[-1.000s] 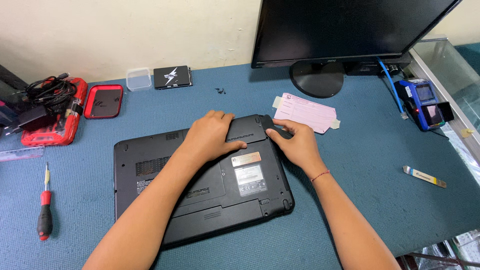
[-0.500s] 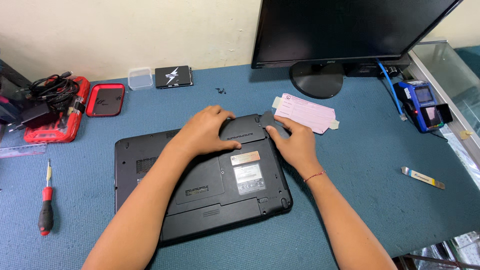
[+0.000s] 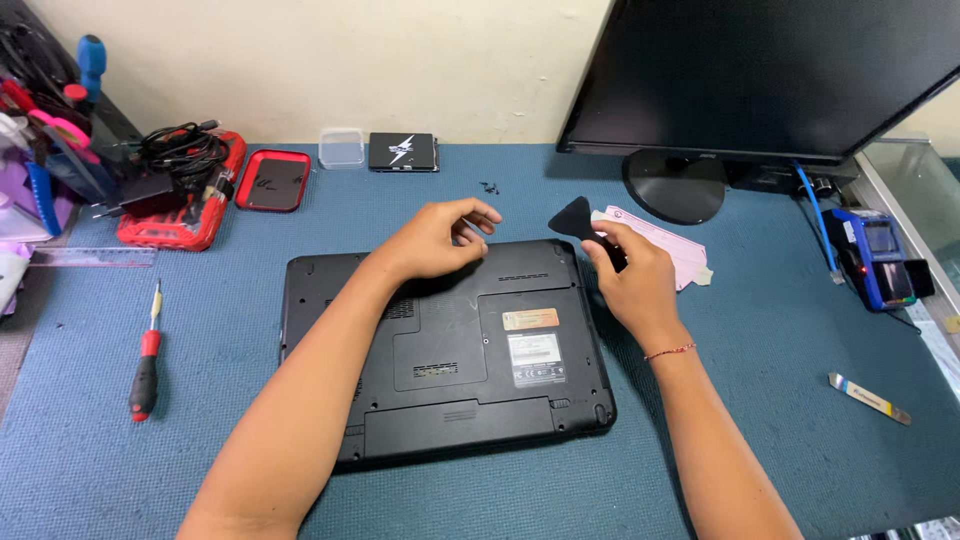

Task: The person removes screws from the bottom of a laptop using a screwdriver and then uses a plastic pry tool to lift and remove the bottom cover panel. The removed screws are placed on the table.

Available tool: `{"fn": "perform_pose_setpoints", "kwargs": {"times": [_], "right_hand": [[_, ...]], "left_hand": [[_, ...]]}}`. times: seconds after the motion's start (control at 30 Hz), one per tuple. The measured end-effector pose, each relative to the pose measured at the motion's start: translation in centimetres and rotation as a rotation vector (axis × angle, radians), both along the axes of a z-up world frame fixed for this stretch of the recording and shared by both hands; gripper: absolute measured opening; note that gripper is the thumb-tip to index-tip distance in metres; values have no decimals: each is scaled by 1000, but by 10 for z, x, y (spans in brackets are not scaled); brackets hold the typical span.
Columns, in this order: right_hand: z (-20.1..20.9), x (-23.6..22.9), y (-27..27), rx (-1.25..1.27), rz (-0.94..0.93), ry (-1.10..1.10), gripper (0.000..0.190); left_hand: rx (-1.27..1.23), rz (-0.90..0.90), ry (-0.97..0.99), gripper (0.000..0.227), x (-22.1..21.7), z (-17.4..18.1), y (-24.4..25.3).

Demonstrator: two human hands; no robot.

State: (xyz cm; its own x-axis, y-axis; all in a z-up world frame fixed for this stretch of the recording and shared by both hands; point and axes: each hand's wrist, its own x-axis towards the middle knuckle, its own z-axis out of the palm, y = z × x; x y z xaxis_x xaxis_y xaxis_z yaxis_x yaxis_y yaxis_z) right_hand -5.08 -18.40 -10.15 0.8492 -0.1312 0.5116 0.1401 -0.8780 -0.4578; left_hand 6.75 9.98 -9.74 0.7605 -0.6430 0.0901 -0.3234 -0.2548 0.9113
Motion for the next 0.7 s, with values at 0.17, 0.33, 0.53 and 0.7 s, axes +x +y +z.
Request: {"fn": "perform_pose_setpoints", "kwargs": {"times": [0.17, 0.33, 0.53, 0.7], "right_hand": [[7, 36, 13, -105, 136, -16, 16], [43, 58, 48, -161, 284, 240, 15], [33, 77, 56, -101, 336, 320, 16], [35, 74, 64, 149, 353, 448, 19]], "left_hand": [[-104, 92, 102, 23, 9, -16, -3], [-228, 167, 243, 16, 21, -25, -7], [-318, 254, 392, 20, 23, -19, -6], [-292, 288, 441, 21, 18, -2, -6]]}}
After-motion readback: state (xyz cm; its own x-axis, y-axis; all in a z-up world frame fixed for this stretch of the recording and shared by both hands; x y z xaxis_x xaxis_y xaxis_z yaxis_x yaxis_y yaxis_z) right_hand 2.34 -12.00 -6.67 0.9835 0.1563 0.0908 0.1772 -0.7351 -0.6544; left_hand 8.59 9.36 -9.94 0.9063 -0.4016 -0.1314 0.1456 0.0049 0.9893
